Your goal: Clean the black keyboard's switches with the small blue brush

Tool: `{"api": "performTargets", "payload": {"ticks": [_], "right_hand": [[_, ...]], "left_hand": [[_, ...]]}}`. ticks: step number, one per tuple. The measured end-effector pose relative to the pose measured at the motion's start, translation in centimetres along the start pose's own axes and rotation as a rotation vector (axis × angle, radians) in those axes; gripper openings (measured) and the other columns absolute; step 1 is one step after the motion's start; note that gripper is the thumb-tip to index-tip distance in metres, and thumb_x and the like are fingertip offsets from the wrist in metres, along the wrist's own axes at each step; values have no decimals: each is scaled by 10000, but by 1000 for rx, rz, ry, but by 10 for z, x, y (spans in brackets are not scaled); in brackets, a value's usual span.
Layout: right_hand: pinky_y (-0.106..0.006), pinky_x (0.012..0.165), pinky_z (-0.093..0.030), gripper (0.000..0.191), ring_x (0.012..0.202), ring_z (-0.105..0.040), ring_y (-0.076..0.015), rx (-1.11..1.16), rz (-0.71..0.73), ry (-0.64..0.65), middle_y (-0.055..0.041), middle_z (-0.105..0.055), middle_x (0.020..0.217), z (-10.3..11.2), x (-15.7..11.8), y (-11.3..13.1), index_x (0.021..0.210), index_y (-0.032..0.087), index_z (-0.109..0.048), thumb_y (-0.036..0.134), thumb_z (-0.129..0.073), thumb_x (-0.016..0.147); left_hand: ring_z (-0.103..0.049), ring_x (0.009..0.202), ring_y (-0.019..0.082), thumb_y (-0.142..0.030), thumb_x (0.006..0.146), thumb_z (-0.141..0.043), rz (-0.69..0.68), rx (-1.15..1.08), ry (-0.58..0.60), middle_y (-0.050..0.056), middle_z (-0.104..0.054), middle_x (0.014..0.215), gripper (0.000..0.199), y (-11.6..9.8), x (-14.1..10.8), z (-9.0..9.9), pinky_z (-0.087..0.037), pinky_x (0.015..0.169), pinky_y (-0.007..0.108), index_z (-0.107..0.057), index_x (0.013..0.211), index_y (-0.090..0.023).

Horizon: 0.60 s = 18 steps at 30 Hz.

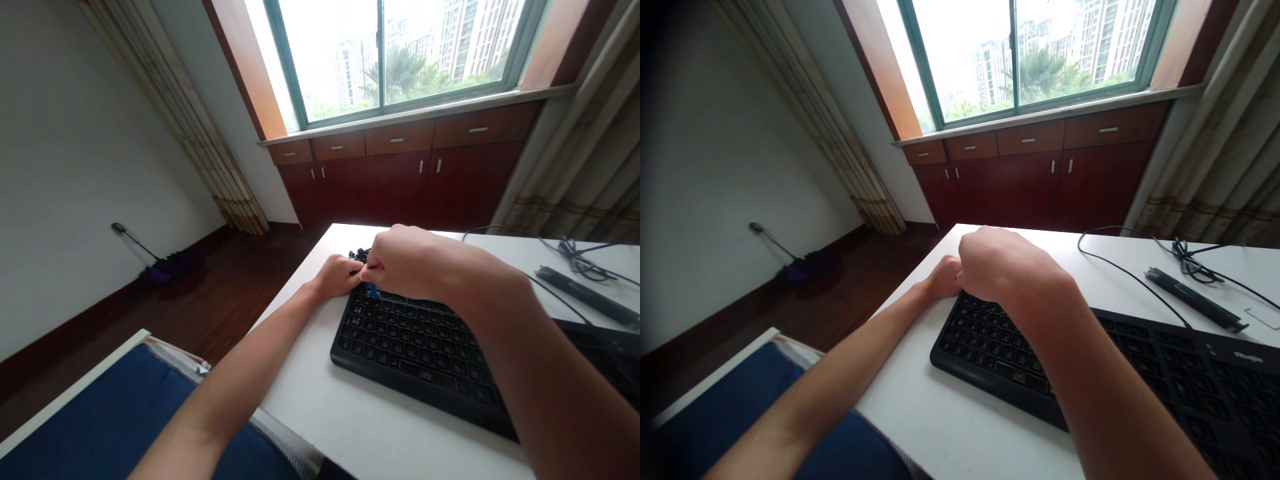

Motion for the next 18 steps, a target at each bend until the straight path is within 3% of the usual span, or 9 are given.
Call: {"api": "performTargets", "payload": {"ticks": [6,13,18], "right_hand": [[-263,451,-322,255,492,-506,-134,25,9,11,-47,-660,659,-7,-1,-3,858,238,-763,389,-566,798],[-272,436,-272,298,436,-434,-113,-25,-57,50,-33,-612,584,3,-5,-4,725,212,-724,446,-563,814],[-268,463,-273,349,464,-394,-107,-8,-10,64,-20,-581,561,5,-5,0,635,199,-674,439,-532,844]], "left_hand": [[-300,436,77,-367,909,-438,5,10,8,-17,-439,415,509,0,0,-1,-245,486,257,-466,448,-156],[-379,419,70,-384,920,-439,24,16,17,-22,-481,436,496,-1,-1,0,-272,504,235,-530,487,-158],[-402,409,72,-386,946,-419,33,29,-7,-20,-503,436,526,-4,-1,3,-271,500,231,-523,481,-162]]}}
Point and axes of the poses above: each hand's wrist, its own x-axis towards the middle knuckle, its own z-axis out of the back of the hand, y = z × x, the point moved 3 cm from there along x, towards the middle knuckle
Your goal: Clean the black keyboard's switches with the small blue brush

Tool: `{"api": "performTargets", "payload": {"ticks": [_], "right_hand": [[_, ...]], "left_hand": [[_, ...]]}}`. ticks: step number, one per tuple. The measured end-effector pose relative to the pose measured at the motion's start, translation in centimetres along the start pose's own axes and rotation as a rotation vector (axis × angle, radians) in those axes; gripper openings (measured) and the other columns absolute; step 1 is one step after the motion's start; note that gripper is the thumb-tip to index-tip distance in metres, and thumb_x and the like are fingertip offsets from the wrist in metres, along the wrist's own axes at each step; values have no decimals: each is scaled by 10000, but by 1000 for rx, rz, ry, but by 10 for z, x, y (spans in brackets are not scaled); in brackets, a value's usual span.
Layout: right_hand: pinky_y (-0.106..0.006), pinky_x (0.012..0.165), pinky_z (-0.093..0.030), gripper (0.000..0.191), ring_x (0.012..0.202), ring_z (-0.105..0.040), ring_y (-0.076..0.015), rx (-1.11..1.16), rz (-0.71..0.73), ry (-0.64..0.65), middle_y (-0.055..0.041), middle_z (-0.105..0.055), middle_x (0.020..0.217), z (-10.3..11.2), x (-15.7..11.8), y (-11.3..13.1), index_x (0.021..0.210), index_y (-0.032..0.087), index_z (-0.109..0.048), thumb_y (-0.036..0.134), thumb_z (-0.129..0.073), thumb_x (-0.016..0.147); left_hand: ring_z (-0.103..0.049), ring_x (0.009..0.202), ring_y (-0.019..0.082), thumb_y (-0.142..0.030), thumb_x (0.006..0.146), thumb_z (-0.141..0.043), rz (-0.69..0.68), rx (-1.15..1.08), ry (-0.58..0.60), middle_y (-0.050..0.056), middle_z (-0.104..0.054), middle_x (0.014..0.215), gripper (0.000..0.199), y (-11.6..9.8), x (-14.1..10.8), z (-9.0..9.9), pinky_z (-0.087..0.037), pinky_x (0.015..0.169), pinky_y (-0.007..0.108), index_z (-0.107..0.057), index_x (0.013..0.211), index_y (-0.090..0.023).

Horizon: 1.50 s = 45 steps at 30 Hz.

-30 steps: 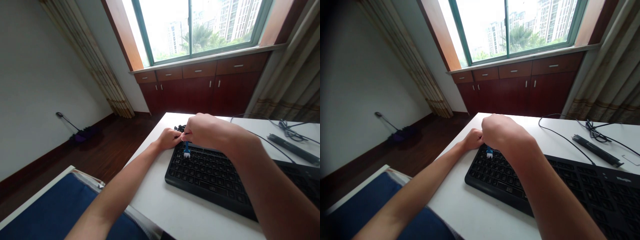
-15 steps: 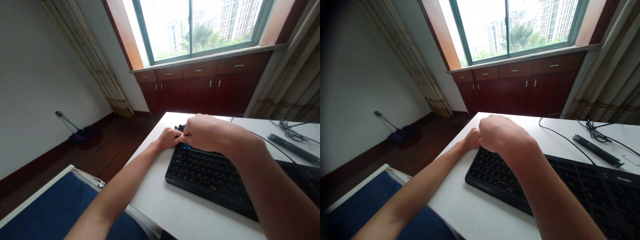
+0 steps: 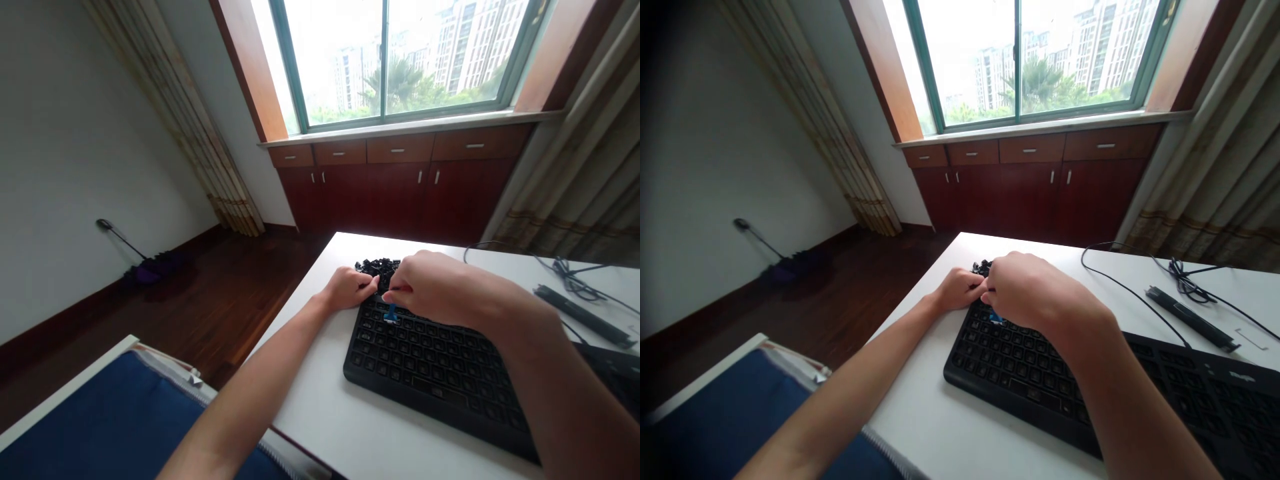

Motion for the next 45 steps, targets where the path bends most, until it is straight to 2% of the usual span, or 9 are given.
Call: {"api": "performTargets", "payload": {"ticks": [7,14,28,36,41,45], "right_hand": [[-272,511,-284,405,487,-408,-114,33,-8,25,-9,-590,558,-5,4,0,643,205,-676,461,-482,889],[-269,626,-359,420,611,-548,-151,104,-33,95,-57,-683,695,-2,5,-4,800,204,-759,508,-487,901],[-267,637,-377,420,625,-570,-164,105,-119,106,-62,-689,702,-1,6,6,850,214,-781,519,-497,895],[-272,587,-329,431,572,-540,-144,76,-83,124,-40,-687,679,-2,0,-6,759,218,-753,493,-459,913],[-274,552,-305,474,519,-489,-133,43,-50,92,-28,-651,601,-3,-3,-2,682,203,-705,475,-408,932],[-269,564,-316,433,537,-498,-130,37,19,78,-37,-660,642,-4,-4,2,717,196,-708,464,-435,921]], "left_hand": [[-480,429,96,-383,960,-411,-4,8,-31,-7,-553,452,523,1,-2,3,-278,503,250,-555,500,-179],[-516,440,110,-366,962,-417,-17,-17,-54,2,-596,479,503,3,-3,6,-263,500,264,-575,519,-188],[-524,437,119,-370,957,-418,-4,-42,-84,29,-616,483,521,7,-5,6,-207,496,277,-569,495,-181],[-516,439,113,-377,957,-419,28,-8,-54,25,-617,485,523,3,-4,8,-217,502,274,-561,495,-175],[-513,440,105,-373,955,-430,22,32,-59,9,-612,483,508,0,-4,10,-238,501,263,-559,504,-178],[-515,444,101,-374,956,-433,37,43,-71,7,-600,477,513,0,-3,9,-249,503,260,-568,502,-177]]}}
Point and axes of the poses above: each hand's wrist, its own x-axis towards the middle knuckle, its own z-axis out of the back of the hand, y = z × x, the point moved 3 cm from there along x, towards the middle knuckle
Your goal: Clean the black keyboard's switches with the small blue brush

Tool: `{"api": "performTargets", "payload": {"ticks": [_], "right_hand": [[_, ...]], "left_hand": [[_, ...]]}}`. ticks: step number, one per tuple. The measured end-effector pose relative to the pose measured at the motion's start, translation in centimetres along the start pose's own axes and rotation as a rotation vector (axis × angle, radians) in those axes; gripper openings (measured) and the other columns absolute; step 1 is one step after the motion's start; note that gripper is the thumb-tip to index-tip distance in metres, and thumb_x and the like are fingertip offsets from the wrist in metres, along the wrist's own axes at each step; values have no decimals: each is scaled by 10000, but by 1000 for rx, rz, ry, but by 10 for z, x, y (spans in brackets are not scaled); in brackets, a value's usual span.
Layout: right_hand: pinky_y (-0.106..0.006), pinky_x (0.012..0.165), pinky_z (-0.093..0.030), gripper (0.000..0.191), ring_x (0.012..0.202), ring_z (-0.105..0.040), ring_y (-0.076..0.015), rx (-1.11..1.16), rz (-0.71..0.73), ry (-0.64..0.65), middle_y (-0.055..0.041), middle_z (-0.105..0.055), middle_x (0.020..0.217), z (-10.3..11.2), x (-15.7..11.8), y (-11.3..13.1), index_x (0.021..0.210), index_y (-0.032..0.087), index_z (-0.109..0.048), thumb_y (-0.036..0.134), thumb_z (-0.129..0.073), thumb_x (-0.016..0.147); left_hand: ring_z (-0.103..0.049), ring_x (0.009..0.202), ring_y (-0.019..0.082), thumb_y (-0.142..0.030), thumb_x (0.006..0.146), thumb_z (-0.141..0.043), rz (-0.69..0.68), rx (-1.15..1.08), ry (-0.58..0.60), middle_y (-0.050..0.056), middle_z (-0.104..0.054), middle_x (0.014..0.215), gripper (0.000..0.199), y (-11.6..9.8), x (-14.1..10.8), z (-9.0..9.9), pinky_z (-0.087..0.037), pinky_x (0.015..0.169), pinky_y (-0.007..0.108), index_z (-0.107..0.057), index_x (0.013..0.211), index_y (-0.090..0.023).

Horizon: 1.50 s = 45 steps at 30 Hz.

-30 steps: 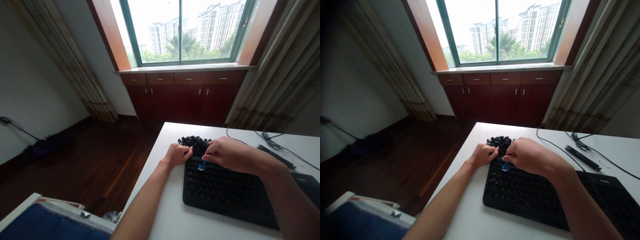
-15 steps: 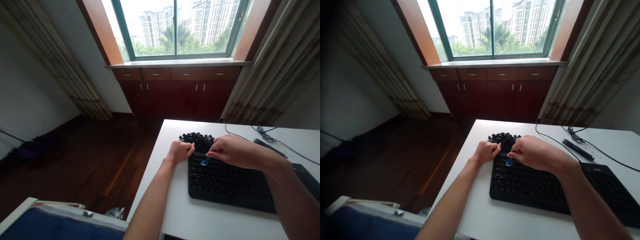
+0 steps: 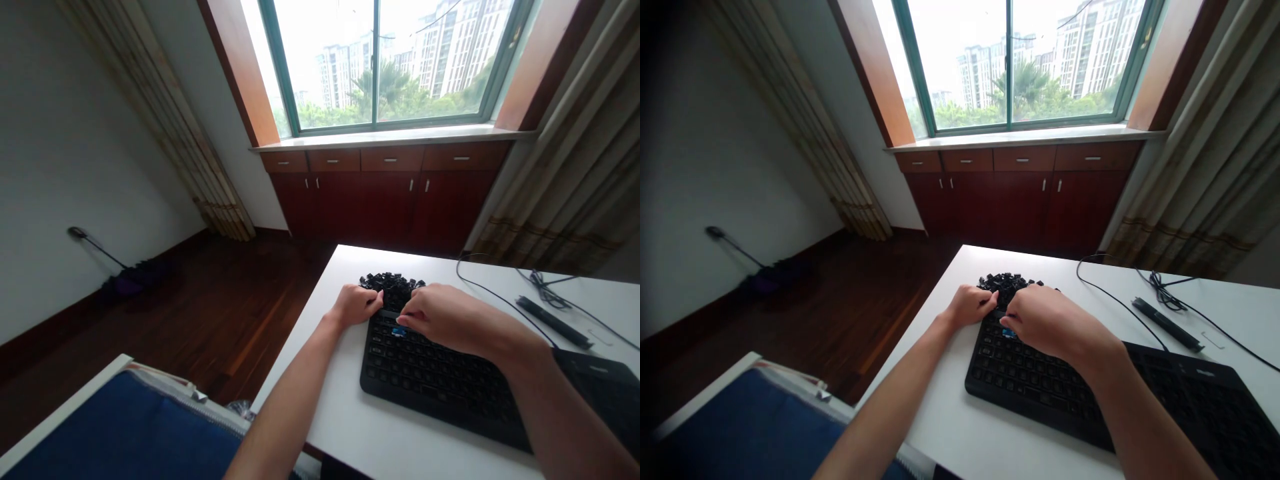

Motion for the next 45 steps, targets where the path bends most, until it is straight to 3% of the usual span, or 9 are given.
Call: {"api": "performTargets", "payload": {"ticks": [6,12,23,30,34,39,45], "right_hand": [[-264,519,-295,406,516,-461,-123,28,-52,51,-27,-599,576,12,3,-11,692,191,-698,460,-472,896],[-255,513,-321,340,570,-530,-137,169,-163,45,-57,-667,691,19,8,-26,765,192,-740,457,-543,846],[-256,465,-277,320,471,-415,-112,99,-69,40,-14,-565,555,16,17,-26,678,189,-678,426,-536,839],[-274,484,-257,329,446,-425,-109,114,-67,41,-13,-581,540,3,29,-15,632,211,-657,405,-526,863],[-279,475,-256,309,432,-400,-117,101,-137,48,-4,-584,533,-3,36,-25,636,232,-668,420,-540,846],[-295,489,-273,397,449,-437,-130,63,-157,46,-19,-613,576,-8,36,-41,630,228,-654,520,-510,859],[-290,542,-307,364,513,-501,-132,121,-88,9,-19,-633,598,2,31,-33,609,224,-656,455,-547,869]], "left_hand": [[-500,441,93,-378,959,-432,28,8,18,5,-583,469,528,-2,0,-3,-259,515,255,-554,489,-171],[-477,434,84,-363,960,-433,23,26,44,-9,-558,456,522,-4,3,-2,-256,509,247,-528,485,-167],[-417,422,64,-336,951,-454,25,10,81,-28,-503,442,507,-1,5,-6,-256,504,236,-452,477,-156],[-437,430,75,-311,940,-468,15,-30,85,-20,-514,448,479,4,5,-9,-252,504,255,-446,485,-160],[-439,422,72,-299,941,-482,4,-60,96,-26,-521,455,458,5,5,-9,-250,509,263,-452,505,-162],[-442,423,71,-297,943,-484,-3,-85,118,-29,-518,457,449,7,5,-9,-255,513,260,-450,515,-163],[-446,425,77,-305,943,-483,1,-78,121,-25,-509,462,450,7,5,-10,-260,510,262,-456,516,-167]]}}
Point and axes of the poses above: each hand's wrist, its own x-axis towards the middle knuckle, its own z-axis out of the back of the hand, y = z × x, the point moved 3 cm from there along x, towards the middle knuckle
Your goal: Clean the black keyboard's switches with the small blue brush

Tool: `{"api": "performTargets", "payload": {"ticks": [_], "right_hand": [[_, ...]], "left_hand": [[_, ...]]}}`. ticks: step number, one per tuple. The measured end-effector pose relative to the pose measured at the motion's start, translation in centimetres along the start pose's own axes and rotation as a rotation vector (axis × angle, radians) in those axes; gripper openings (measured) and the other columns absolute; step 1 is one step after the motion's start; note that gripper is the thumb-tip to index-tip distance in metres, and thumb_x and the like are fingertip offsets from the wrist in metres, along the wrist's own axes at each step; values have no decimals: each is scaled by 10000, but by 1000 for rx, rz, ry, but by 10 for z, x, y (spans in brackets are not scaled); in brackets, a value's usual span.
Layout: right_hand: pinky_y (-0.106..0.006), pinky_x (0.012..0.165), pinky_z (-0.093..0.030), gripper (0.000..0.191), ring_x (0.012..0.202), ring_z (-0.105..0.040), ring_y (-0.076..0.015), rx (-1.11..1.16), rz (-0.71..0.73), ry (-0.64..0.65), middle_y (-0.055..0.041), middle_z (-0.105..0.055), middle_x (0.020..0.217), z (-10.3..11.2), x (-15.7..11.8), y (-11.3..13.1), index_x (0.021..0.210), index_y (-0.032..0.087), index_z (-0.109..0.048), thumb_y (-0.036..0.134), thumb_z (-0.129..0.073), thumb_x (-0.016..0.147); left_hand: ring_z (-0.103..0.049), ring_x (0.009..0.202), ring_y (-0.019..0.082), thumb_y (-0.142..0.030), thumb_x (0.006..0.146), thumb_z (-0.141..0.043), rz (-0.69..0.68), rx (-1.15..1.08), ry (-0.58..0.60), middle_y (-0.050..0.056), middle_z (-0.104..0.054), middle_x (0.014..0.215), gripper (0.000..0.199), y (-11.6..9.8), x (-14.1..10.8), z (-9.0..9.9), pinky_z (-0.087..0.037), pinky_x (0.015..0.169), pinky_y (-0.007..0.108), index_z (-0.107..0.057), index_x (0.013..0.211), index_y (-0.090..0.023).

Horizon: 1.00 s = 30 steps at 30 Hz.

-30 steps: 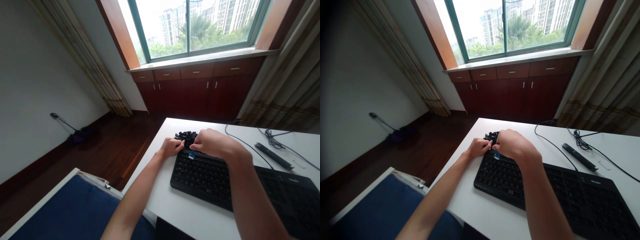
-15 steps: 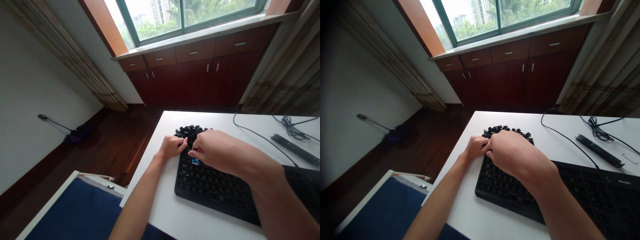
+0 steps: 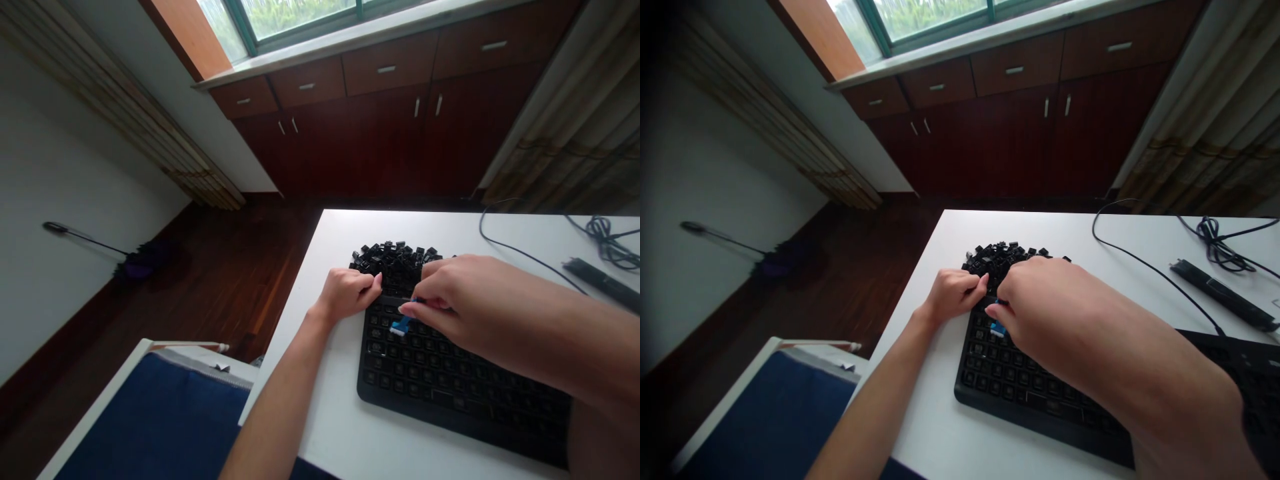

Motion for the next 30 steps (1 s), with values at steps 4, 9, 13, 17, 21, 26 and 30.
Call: {"api": "performTargets", "payload": {"ticks": [4,9,13,17,21,26,30], "right_hand": [[-288,517,-285,375,478,-478,-128,-29,-38,39,-30,-643,602,-1,4,-1,638,217,-690,487,-554,859],[-287,544,-295,337,553,-539,-156,-42,-6,78,-51,-666,633,-1,9,-6,661,224,-730,463,-574,839],[-295,533,-272,354,532,-512,-156,-54,-72,106,-40,-605,543,0,12,-5,627,222,-721,471,-566,825],[-300,532,-260,346,538,-495,-153,-41,-114,135,-39,-591,550,1,12,-1,627,215,-718,459,-563,817],[-301,544,-271,319,550,-498,-154,-25,-89,145,-42,-590,559,3,11,-1,631,209,-714,439,-584,811],[-290,515,-280,314,477,-456,-124,5,-5,113,-28,-592,543,10,5,-1,632,204,-690,447,-606,811],[-278,455,-259,286,403,-408,-96,55,-10,115,-8,-579,525,11,3,-4,642,213,-681,441,-616,801]], "left_hand": [[-457,431,78,-305,946,-479,3,8,-5,-25,-512,468,449,-1,0,1,-274,510,257,-464,518,-169],[-447,419,77,-307,942,-484,-1,11,4,-27,-501,459,452,-3,1,1,-285,504,257,-467,511,-174],[-453,426,77,-304,950,-472,6,20,19,-24,-514,464,459,-4,1,0,-287,515,254,-466,511,-169],[-446,429,74,-307,952,-467,10,25,35,-26,-509,459,469,-4,2,-1,-286,518,249,-454,505,-166],[-437,430,74,-316,950,-469,21,31,40,-30,-491,455,476,-4,2,-2,-284,518,249,-439,500,-166],[-417,425,71,-308,939,-477,14,29,35,-31,-483,452,471,-4,3,0,-279,506,253,-429,492,-168],[-404,428,75,-282,924,-481,-9,15,25,-32,-465,444,455,-5,4,1,-276,499,253,-411,488,-170]]}}
Point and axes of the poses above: each hand's wrist, its own x-axis towards the middle knuckle, its own z-axis out of the back of the hand, y = z × x, the point moved 3 cm from there along x, towards the middle knuckle
